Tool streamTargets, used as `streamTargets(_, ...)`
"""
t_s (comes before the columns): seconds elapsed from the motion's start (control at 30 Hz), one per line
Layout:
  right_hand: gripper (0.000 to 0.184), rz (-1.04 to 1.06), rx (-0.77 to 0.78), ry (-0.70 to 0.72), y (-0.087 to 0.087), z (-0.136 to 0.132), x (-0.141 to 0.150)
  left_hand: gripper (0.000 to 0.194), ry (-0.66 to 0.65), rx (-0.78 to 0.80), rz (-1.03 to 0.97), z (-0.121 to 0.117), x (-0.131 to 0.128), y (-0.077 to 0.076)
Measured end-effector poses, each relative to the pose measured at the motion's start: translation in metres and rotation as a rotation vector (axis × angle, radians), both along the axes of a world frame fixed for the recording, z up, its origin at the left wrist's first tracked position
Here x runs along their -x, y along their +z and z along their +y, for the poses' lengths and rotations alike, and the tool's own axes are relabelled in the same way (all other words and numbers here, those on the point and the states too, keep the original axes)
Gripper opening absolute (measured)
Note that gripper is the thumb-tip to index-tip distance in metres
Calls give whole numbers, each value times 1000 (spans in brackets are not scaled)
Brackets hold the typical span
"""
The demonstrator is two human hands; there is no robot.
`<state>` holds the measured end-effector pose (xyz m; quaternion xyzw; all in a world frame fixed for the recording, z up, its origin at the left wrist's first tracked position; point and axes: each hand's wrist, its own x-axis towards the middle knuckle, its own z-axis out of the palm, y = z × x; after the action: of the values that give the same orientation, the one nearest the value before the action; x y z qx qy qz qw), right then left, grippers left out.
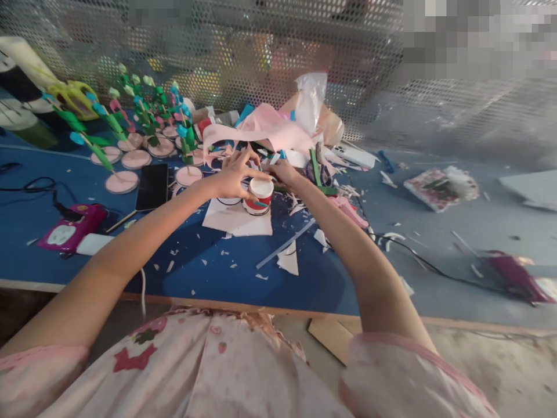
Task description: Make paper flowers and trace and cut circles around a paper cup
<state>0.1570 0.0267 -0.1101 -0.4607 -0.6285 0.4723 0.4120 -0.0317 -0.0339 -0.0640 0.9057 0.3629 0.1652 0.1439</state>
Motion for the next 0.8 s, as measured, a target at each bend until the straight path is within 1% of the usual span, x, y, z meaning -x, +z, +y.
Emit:
streamTargets(0.1,33,15,62,-53,3,-20,-8,54,3,15,3,-1,0,1)
streamTargets(0.17,36,28,71,-95,4,-34,-13,52,13,38,3,-3,0,4)
streamTargets(0.3,42,48,35,-170,4,-59,-20,55,12,73,1,-4,1,5)
streamTargets(0.43,47,41,-32,-207,3,-81,-22,54,4,61,2,-1,1,3)
streamTargets(0.53,51,30,-80,-226,4,-97,-22,54,-3,44,-7,0,1,3)
streamTargets(0.63,53,18,-87,-221,5,-111,-20,53,7,38,-5,-2,1,5)
streamTargets(0.73,52,-10,-119,-196,4,-122,-18,52,11,32,6,-3,1,6)
streamTargets(0.8,51,-54,-175,-177,2,-128,-17,52,14,36,12,-2,1,6)
